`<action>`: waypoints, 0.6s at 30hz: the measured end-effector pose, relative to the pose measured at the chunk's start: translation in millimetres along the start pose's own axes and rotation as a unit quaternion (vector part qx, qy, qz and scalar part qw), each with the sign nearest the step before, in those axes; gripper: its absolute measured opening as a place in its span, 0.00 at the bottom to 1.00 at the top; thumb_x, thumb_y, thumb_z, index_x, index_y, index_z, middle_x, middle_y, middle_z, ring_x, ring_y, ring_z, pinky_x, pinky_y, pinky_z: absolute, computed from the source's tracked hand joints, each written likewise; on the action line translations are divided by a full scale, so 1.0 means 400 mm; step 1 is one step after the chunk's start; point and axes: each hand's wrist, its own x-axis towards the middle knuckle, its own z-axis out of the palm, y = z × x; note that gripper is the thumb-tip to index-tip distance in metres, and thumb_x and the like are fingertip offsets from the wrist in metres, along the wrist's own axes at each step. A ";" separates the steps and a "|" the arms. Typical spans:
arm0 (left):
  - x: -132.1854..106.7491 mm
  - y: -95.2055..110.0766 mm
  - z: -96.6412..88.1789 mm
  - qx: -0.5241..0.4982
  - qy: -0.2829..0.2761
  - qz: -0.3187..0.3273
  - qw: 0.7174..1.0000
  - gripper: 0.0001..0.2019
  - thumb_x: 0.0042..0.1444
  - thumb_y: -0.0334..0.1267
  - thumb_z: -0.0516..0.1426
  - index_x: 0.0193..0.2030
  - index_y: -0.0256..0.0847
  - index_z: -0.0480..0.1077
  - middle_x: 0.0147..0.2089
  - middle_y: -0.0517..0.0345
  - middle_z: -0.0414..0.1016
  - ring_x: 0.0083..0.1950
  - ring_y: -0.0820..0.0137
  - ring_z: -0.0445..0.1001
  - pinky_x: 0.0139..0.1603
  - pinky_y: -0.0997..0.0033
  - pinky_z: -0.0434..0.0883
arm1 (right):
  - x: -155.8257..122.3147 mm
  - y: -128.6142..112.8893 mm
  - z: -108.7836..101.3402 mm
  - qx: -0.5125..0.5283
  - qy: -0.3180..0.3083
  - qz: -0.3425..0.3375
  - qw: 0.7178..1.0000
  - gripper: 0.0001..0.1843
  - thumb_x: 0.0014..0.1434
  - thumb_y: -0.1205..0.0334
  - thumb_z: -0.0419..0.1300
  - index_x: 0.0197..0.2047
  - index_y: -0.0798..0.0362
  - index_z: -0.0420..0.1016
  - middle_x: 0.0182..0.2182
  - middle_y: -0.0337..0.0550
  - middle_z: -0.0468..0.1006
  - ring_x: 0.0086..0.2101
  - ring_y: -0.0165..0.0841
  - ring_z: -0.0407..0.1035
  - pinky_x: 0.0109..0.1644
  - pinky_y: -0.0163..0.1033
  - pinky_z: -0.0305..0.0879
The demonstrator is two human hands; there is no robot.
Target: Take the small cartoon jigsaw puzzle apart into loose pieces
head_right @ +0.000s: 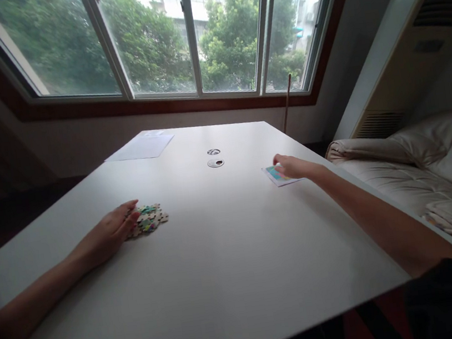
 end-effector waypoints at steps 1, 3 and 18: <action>0.000 0.002 -0.003 0.001 0.002 0.003 1.000 0.32 0.59 0.54 0.37 0.58 0.28 0.55 0.58 0.39 0.61 0.58 0.58 0.59 0.59 0.61 0.55 | -0.004 0.050 0.000 -0.008 0.001 0.018 1.000 0.18 0.58 0.63 0.47 0.49 0.61 0.64 0.43 0.60 0.71 0.40 0.43 0.68 0.43 0.46 0.61; 0.000 0.004 -0.007 0.002 0.004 0.005 1.000 0.32 0.59 0.54 0.36 0.58 0.28 0.56 0.57 0.40 0.62 0.57 0.58 0.60 0.58 0.61 0.56 | -0.013 0.117 0.010 -0.019 -0.007 0.035 0.999 0.16 0.56 0.66 0.48 0.45 0.61 0.68 0.42 0.60 0.72 0.41 0.44 0.67 0.45 0.46 0.61; -0.008 0.017 -0.037 -0.006 0.052 0.017 0.998 0.28 0.60 0.53 0.37 0.49 0.34 0.64 0.49 0.46 0.68 0.51 0.60 0.65 0.53 0.61 0.61 | 0.155 -0.450 0.119 0.005 0.067 -0.139 0.988 0.20 0.58 0.47 0.48 0.49 0.45 0.68 0.44 0.49 0.66 0.45 0.39 0.63 0.46 0.41 0.59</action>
